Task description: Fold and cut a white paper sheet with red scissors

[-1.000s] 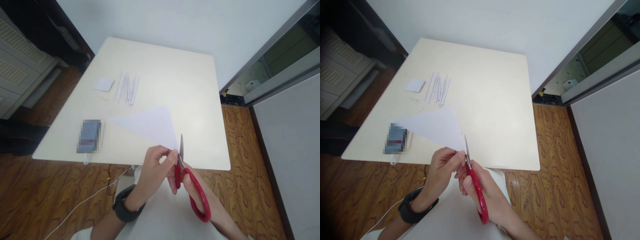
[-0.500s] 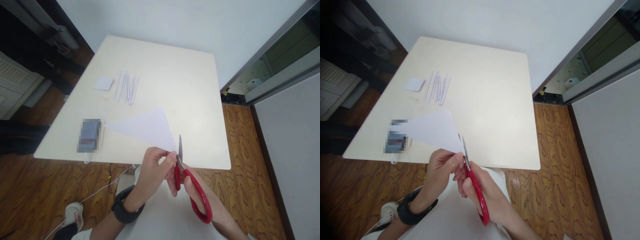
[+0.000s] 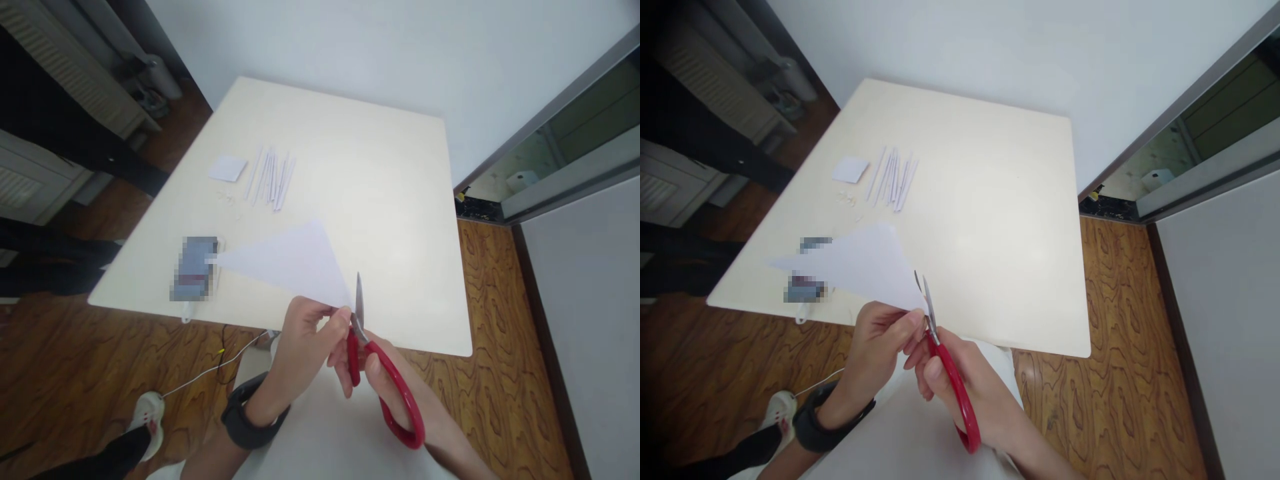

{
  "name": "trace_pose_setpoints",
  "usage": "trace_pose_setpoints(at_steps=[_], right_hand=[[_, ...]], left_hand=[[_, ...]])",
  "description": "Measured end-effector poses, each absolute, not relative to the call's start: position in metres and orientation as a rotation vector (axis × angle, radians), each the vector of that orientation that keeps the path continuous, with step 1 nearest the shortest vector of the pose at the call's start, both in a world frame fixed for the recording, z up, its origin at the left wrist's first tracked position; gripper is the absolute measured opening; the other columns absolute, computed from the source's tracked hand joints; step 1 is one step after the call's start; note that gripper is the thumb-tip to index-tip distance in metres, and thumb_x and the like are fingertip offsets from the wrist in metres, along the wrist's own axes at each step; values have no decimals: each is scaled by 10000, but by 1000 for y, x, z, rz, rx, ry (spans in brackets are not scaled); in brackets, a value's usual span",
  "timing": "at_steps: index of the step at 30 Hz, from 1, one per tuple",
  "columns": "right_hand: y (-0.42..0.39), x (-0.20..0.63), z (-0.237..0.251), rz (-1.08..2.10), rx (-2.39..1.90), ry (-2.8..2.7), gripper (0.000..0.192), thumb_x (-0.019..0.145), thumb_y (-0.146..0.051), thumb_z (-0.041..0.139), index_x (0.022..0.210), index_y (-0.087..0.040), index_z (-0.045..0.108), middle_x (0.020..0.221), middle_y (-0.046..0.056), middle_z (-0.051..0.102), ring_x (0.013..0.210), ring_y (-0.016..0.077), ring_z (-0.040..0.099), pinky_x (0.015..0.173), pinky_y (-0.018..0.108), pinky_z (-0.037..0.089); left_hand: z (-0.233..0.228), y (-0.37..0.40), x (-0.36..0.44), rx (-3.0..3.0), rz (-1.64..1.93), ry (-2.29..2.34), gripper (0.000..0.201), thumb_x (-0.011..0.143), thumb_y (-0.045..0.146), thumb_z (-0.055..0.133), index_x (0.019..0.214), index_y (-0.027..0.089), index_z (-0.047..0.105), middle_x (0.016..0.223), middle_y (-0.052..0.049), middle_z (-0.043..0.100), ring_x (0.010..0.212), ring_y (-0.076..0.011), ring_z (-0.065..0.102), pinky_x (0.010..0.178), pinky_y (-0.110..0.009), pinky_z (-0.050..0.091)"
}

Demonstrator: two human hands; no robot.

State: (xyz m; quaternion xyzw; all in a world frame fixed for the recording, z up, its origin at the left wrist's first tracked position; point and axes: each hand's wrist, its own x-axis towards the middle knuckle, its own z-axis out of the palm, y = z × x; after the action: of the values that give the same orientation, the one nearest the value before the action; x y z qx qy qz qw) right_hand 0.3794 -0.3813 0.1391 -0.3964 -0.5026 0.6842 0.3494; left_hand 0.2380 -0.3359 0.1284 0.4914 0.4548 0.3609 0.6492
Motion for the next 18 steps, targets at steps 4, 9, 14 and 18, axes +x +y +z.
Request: trace_pose_setpoints(at_steps=[4,9,14,18], right_hand=[[-374,375,135,1790,-1010,-1351,434,971,-504,241,957,-182,532,664,-11,470,604,131,450,695,293,391],[-367,373,134,1814,-1015,-1359,441,972,-502,240,946,-187,548,656,-15,467,590,131,436,711,309,389],[-364,372,134,1796,-1031,-1335,425,969,-502,264,954,-187,548,686,-11,479,588,125,442,679,296,387],[-363,370,129,1816,-1038,-1280,470,965,-524,248,961,-174,562,622,-25,456,545,117,442,635,286,385]], left_hand=[[127,-331,231,1138,849,1061,517,897,222,448,385,167,401,318,48,473,297,-67,476,369,-186,340],[127,-326,226,1170,876,1117,509,892,211,463,386,162,440,320,52,464,313,-57,450,397,-197,333],[126,-321,226,1185,867,1160,497,878,198,484,384,161,445,321,52,467,330,-55,444,398,-203,310],[127,-317,228,1174,856,1194,492,878,184,483,387,159,454,313,57,459,332,-49,438,389,-203,281]])
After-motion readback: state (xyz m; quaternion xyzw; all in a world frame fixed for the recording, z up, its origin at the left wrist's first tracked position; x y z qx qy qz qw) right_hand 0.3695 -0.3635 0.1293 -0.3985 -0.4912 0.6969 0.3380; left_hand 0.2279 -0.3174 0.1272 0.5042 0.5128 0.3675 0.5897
